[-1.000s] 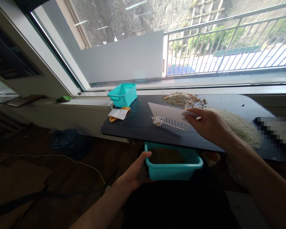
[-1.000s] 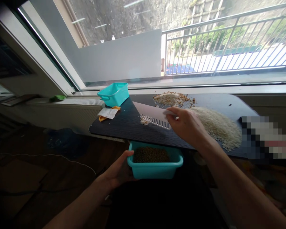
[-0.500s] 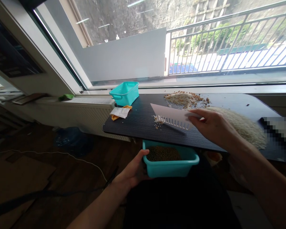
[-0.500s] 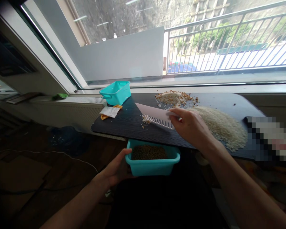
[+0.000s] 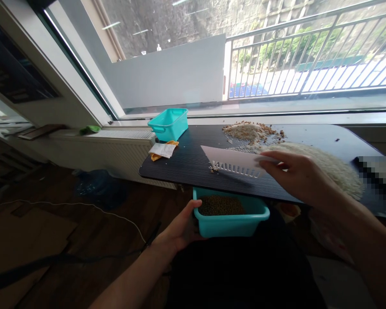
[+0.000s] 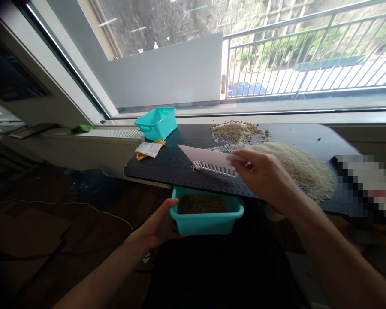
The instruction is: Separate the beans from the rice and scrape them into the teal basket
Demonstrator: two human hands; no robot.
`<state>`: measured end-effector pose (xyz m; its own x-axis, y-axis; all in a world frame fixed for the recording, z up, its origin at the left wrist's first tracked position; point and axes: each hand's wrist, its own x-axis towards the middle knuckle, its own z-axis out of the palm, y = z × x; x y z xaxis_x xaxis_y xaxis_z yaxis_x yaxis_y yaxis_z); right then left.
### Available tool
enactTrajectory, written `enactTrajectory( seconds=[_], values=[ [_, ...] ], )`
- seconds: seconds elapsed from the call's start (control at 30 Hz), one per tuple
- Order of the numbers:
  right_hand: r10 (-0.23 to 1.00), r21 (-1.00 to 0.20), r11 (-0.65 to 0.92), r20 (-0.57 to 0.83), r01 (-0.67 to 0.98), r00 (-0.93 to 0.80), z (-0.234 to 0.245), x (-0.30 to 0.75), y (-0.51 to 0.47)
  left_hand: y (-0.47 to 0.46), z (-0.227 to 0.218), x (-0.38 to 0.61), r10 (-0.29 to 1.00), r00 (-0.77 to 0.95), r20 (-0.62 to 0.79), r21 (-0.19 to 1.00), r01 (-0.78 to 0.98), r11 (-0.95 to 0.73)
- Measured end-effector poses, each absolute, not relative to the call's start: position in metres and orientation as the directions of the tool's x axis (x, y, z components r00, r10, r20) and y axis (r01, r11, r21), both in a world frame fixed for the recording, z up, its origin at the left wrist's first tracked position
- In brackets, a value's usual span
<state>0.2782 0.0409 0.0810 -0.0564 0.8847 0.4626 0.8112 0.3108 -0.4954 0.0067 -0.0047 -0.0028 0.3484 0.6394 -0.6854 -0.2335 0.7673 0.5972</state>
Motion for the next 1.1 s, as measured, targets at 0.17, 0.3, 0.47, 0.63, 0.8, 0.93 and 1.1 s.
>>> enactTrajectory(
  seconds=[0.17, 0.3, 0.47, 0.63, 0.8, 0.93, 1.1],
  values=[
    [0.874, -0.541, 0.334, 0.485, 0.772, -0.038, 0.083, 0.278, 0.035, -0.004, -0.004, 0.006, 0.637, 0.364, -0.679, 0.602, -0.221, 0.767],
    [0.876, -0.508, 0.350, 0.475, 0.787, -0.083, 0.086, 0.272, 0.039, -0.005, -0.003, 0.006, 0.634, 0.363, -0.682, 0.598, -0.221, 0.770],
    [0.885, -0.500, 0.361, 0.451, 0.787, -0.120, 0.087, 0.273, 0.031, -0.006, 0.000, 0.006, 0.635, 0.359, -0.684, 0.599, -0.219, 0.770],
    [0.878, -0.507, 0.346, 0.471, 0.790, -0.083, 0.085, 0.279, 0.028, -0.005, -0.001, 0.007, 0.639, 0.352, -0.684, 0.607, -0.212, 0.766],
    [0.872, -0.454, 0.358, 0.474, 0.816, -0.119, 0.085, 0.274, 0.042, -0.004, -0.002, 0.008, 0.629, 0.350, -0.694, 0.595, -0.214, 0.775],
    [0.879, -0.450, 0.365, 0.456, 0.815, -0.142, 0.087, 0.273, 0.039, -0.005, 0.000, 0.007, 0.630, 0.338, -0.700, 0.592, -0.219, 0.775],
    [0.875, -0.477, 0.361, 0.471, 0.802, -0.114, 0.093, 0.275, 0.025, -0.005, 0.000, 0.008, 0.638, 0.332, -0.695, 0.602, -0.216, 0.769]
  ],
)
